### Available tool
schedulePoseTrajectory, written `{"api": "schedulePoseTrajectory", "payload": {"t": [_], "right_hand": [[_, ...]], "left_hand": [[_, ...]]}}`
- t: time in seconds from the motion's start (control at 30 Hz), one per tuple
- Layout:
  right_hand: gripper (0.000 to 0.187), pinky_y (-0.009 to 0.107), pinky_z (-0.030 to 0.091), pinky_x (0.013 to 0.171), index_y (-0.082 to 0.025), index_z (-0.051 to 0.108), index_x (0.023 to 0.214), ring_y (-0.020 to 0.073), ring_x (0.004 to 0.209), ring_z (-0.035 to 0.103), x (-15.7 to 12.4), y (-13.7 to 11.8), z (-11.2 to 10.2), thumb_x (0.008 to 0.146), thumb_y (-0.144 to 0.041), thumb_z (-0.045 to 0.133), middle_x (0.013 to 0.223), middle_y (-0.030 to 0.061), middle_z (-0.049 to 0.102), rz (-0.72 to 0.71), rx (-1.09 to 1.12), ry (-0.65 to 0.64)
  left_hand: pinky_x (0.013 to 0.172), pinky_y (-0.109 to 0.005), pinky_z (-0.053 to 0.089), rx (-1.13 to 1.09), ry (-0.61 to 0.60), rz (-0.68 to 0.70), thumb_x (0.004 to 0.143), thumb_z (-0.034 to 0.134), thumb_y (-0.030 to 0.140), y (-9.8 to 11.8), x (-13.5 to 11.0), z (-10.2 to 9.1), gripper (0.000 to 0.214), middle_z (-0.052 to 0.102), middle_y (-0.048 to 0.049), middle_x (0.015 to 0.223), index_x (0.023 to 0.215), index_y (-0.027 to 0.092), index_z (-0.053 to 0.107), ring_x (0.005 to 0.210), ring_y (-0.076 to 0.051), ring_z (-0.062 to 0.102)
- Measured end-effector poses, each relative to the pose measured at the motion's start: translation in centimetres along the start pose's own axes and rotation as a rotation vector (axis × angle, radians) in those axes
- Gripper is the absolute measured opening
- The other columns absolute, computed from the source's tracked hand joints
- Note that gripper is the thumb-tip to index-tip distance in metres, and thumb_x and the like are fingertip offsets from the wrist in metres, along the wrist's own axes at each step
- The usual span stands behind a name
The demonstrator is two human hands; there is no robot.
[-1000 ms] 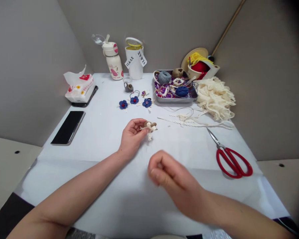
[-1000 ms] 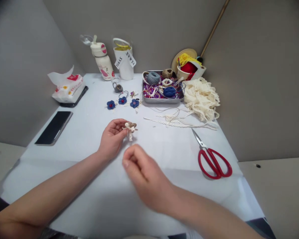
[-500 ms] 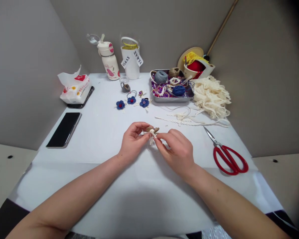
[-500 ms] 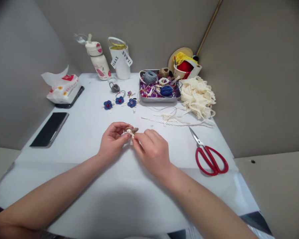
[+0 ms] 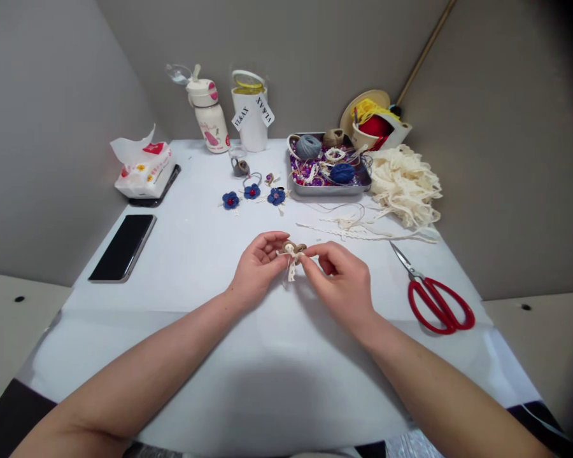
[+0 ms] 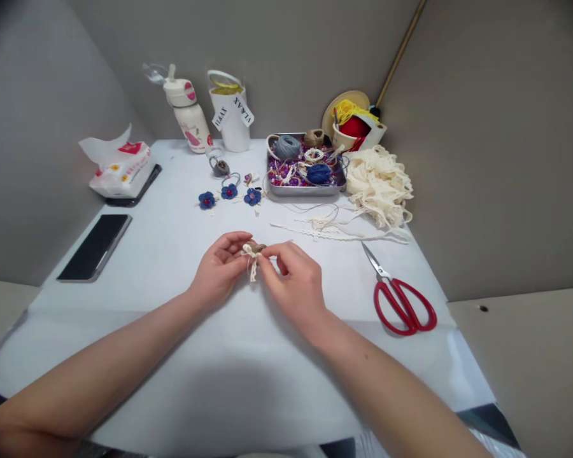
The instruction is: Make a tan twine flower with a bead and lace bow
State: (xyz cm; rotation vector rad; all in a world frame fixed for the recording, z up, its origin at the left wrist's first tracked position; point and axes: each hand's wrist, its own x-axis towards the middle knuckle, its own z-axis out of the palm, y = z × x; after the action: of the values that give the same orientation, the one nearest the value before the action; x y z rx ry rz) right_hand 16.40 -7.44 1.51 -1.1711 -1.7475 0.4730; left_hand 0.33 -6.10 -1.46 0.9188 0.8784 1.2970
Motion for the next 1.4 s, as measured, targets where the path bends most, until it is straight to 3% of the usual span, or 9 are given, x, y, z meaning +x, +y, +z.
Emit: {"api": "schedulePoseTrajectory", "payload": {"t": [0.13,0.4,0.6,0.73,0.87,0.97,1.07,1.23,1.4], "right_hand": [[0.01,0.024,0.028,0.052,-0.018,0.065,0.079,0.0091,0.052,0.032,0.6,0.3,-0.2,0.084,-0.027,0.065,0.056,-0.0078,0.029,0.318,0.143,-0.07],[0.013,0.025,0.027,0.055,-0.017,0.065,0.081,0.0094,0.054,0.031,0.8,0.7,-0.3,0.083,-0.031,0.065,0.057,-0.0079,0.03,0.364,0.2,-0.116],[0.031,0.025,0.031,0.057,-0.018,0.061,0.106,0.0099,0.057,0.036,0.8,0.9,-0.4,0.082,-0.036,0.066,0.062,-0.0083,0.036,0.477,0.305,-0.187],[0.04,0.025,0.026,0.053,-0.016,0.063,0.105,0.0093,0.054,0.032,0.5,0.6,0.3,0.077,-0.043,0.069,0.059,-0.0095,0.032,0.608,0.403,-0.447],[0.03,0.025,0.023,0.052,-0.017,0.065,0.094,0.0087,0.053,0.028,-0.1,-0.2,1.0,0.078,-0.043,0.068,0.058,-0.009,0.032,0.653,0.472,-0.533],[0.023,0.025,0.024,0.053,-0.017,0.059,0.075,0.0086,0.056,0.031,-0.4,-1.0,1.0,0.081,-0.039,0.063,0.06,-0.0064,0.04,0.653,0.51,-0.536],[0.021,0.025,0.027,0.055,-0.017,0.057,0.071,0.009,0.059,0.035,-0.6,-1.5,0.7,0.081,-0.035,0.062,0.062,-0.0051,0.044,0.615,0.521,-0.537],[0.019,0.024,0.025,0.053,-0.018,0.06,0.082,0.0088,0.054,0.03,-0.5,-1.3,0.3,0.081,-0.036,0.064,0.057,-0.0086,0.032,0.621,0.489,-0.417],[0.031,0.024,0.025,0.053,-0.019,0.06,0.1,0.0094,0.052,0.03,-0.2,-0.6,0.5,0.077,-0.038,0.07,0.056,-0.0107,0.029,0.616,0.384,-0.311]], "left_hand": [[0.083,-0.031,0.05,-0.008,-0.034,-0.154,0.068,0.082,0.022,0.5,0.0,0.5,0.038,0.071,-0.0037,0.092,0.103,0.02,0.07,0.082,-0.015,0.065],[0.08,-0.027,0.05,-0.082,-0.055,-0.246,0.065,0.085,0.022,0.9,0.1,0.7,0.028,0.071,-0.0029,0.086,0.089,0.016,0.072,0.078,-0.012,0.064],[0.082,-0.029,0.05,-0.076,0.073,-0.1,0.066,0.083,0.022,0.7,0.5,0.5,0.024,0.072,-0.0029,0.09,0.085,0.017,0.069,0.083,-0.014,0.066],[0.086,-0.033,0.052,-0.081,0.139,0.01,0.067,0.083,0.021,0.7,0.7,0.3,0.025,0.072,-0.0031,0.094,0.086,0.018,0.067,0.088,-0.017,0.069],[0.089,-0.036,0.052,-0.016,0.149,0.119,0.071,0.081,0.02,0.4,0.7,0.1,0.022,0.071,-0.0033,0.094,0.087,0.018,0.067,0.091,-0.019,0.07],[0.093,-0.037,0.051,0.056,0.165,0.17,0.072,0.08,0.021,0.1,0.8,-0.2,0.022,0.071,-0.0035,0.095,0.09,0.019,0.067,0.093,-0.018,0.07],[0.092,-0.036,0.052,0.079,0.186,0.182,0.073,0.079,0.022,0.0,0.9,-0.3,0.022,0.071,-0.0036,0.095,0.09,0.019,0.066,0.093,-0.018,0.07],[0.091,-0.036,0.053,0.145,0.224,0.209,0.073,0.079,0.022,0.3,0.9,-0.3,0.022,0.072,-0.0047,0.097,0.092,0.019,0.066,0.094,-0.019,0.07],[0.09,-0.034,0.053,0.242,0.247,0.218,0.074,0.078,0.023,0.9,0.4,0.3,0.022,0.072,-0.0053,0.098,0.093,0.019,0.067,0.096,-0.019,0.069]]}}
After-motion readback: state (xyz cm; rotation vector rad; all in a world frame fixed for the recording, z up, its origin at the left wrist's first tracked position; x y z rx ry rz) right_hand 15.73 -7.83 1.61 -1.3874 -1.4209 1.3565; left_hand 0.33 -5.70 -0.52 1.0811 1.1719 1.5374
